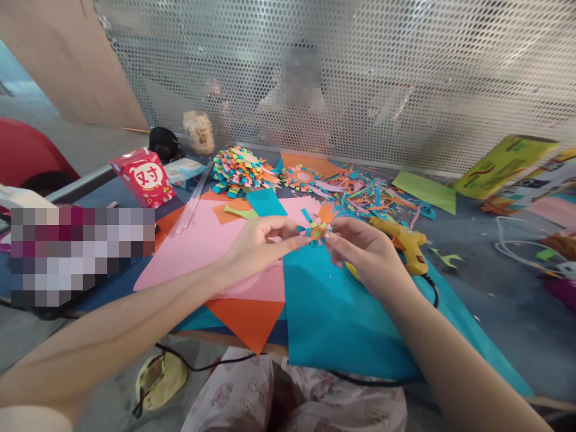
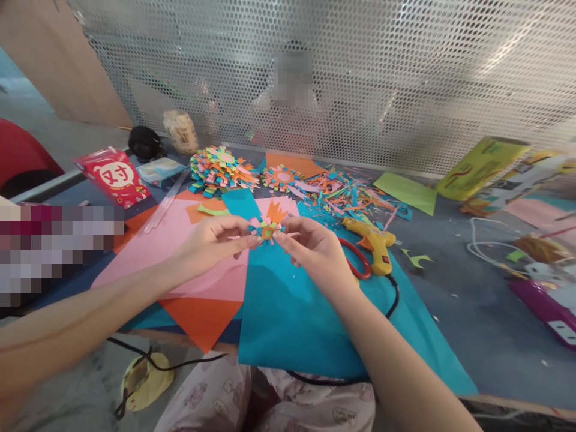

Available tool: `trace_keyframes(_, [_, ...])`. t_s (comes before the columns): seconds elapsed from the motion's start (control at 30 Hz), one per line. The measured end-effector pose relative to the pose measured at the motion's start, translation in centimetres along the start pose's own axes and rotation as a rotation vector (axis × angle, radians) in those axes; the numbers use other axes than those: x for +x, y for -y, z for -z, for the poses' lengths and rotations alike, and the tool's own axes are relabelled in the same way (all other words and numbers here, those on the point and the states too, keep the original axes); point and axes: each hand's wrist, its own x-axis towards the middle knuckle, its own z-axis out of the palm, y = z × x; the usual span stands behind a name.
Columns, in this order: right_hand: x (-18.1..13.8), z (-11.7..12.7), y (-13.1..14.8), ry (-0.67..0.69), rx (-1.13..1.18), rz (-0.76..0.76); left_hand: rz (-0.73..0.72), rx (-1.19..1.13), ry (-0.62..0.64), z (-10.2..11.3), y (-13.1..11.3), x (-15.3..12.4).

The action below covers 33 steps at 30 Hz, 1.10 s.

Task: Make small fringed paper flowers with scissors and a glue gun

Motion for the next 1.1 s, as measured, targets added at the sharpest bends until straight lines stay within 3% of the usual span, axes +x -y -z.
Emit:
trace_keyframes(0.17, [0.3, 0.4, -0.3, -0.012, -0.029, 0.122, 0.030, 0.030, 0.055, 0.3, -0.2, -0.1])
trace_keyframes(0.33, [0.3, 0.4, 0.1, -0.077, 0.025, 0.217, 0.221, -0.242, 0.094, 0.4, -0.2, -0.1])
trace_keyframes(0.5, [0.3, 0.6, 0.6, -0.109, 0.055, 0.291, 0.116, -0.392, -0.110, 0.7, -0.5, 0.3])
trace_keyframes(0.7, [-0.1, 1.2, 0.5, -0.044, -0.136, 0.673, 0.163, -0.713, -0.331, 1.2, -1.0, 0.8])
trace_keyframes(0.77, [-0.3, 1.4, 0.4, -0.008, -0.238, 0.777, 0.251, -0.709, -0.289, 1.0, -1.0, 0.8])
trace_keyframes(0.87, [-0.6, 1.5, 0.4, 0.041, -0.419, 0.834, 0.355, -0.597, -0.078, 0.4, -0.8, 0.5])
trace_keyframes(0.93, [-0.6, 1.3, 0.6, 0.100, -0.514, 0.831, 0.346, -0.525, 0.030, 0.0, -0.6, 0.2])
trace_keyframes(1.03, [-0.6, 1.2, 0.7, 0.182, -0.598, 0.792, 0.311, -0.450, 0.080, -0.1, -0.3, -0.1])
trace_keyframes(1.1, [-0.4, 1.7, 0.8, 0.142, -0.644, 0.714, 0.299, -0.420, 0.064, 0.1, -0.1, 0.0])
